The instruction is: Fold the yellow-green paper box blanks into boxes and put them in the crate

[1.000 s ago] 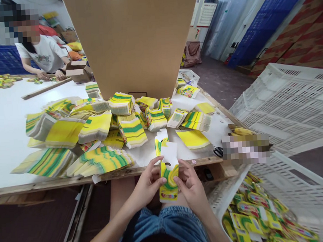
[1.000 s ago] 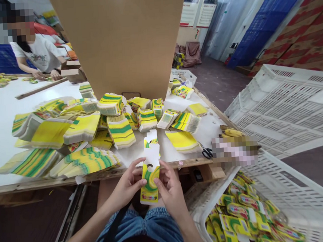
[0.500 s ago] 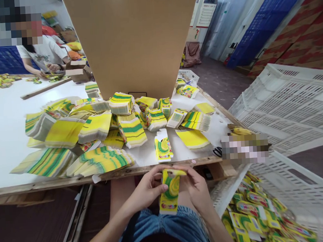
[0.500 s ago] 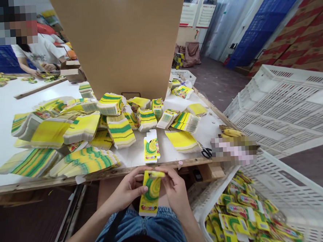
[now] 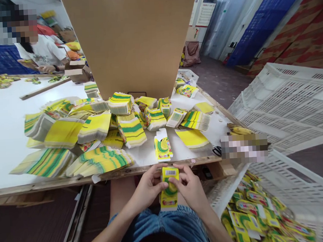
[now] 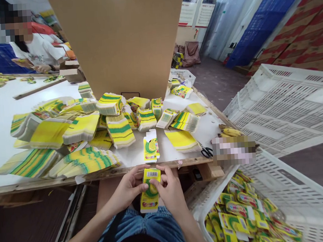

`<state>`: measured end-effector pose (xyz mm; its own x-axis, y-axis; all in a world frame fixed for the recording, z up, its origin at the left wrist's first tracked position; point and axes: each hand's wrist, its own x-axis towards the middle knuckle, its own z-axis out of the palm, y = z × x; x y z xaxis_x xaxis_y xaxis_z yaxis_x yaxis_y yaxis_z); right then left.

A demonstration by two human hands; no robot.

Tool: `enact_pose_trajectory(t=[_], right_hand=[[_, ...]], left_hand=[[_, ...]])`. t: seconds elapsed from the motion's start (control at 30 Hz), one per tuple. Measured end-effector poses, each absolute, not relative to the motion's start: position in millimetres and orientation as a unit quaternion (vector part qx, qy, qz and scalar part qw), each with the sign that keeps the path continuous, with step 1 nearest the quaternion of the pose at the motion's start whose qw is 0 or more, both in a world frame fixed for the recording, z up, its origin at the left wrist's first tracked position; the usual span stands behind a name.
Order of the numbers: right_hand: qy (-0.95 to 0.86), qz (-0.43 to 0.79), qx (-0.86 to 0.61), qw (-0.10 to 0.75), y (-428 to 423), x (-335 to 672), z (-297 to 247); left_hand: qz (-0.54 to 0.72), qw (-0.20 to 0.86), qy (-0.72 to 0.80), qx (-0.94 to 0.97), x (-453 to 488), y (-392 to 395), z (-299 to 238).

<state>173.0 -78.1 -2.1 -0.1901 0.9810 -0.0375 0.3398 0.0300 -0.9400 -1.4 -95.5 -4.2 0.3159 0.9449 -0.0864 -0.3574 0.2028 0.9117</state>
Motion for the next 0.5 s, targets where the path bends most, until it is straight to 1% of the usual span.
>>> enact_pose_trajectory(t=[0.17, 0.23, 0.27, 0.3, 0.37, 0.43, 0.47, 0.5], right_hand=[[-0.594, 0.471, -0.503, 0.415, -79.2, 174.8, -5.0], [-0.583, 0.479, -0.492, 0.435, -81.6, 181.0, -2.5], [-0.583, 0.465, -0.499, 0.442, -83.2, 187.7, 0.2], [-0.593, 0.424, -0.519, 0.446, -85.0, 197.5, 3.9], [-0.624, 0.271, -0.590, 0.435, -88.5, 224.8, 13.1], [-0.635, 0.071, -0.660, 0.395, -91.7, 255.8, 22.0], [-0.625, -0.001, -0.684, 0.377, -93.1, 269.2, 25.0], [-0.620, -0.041, -0.695, 0.363, -94.2, 279.4, 26.6]], left_hand=[[0.467, 0.699, 0.362, 0.404, 10.6, -96.3, -2.4], [0.467, 0.688, 0.357, 0.427, 21.4, -95.8, -2.2], [0.463, 0.672, 0.360, 0.453, 26.1, -94.1, -2.7], [0.460, 0.642, 0.370, 0.489, 29.4, -90.8, -3.9], [0.449, 0.532, 0.419, 0.582, 29.7, -78.8, -8.4], [0.423, 0.365, 0.485, 0.673, 21.4, -61.0, -15.7], [0.395, 0.285, 0.511, 0.708, 15.3, -51.3, -20.2], [0.363, 0.220, 0.528, 0.735, 8.9, -41.8, -24.8]])
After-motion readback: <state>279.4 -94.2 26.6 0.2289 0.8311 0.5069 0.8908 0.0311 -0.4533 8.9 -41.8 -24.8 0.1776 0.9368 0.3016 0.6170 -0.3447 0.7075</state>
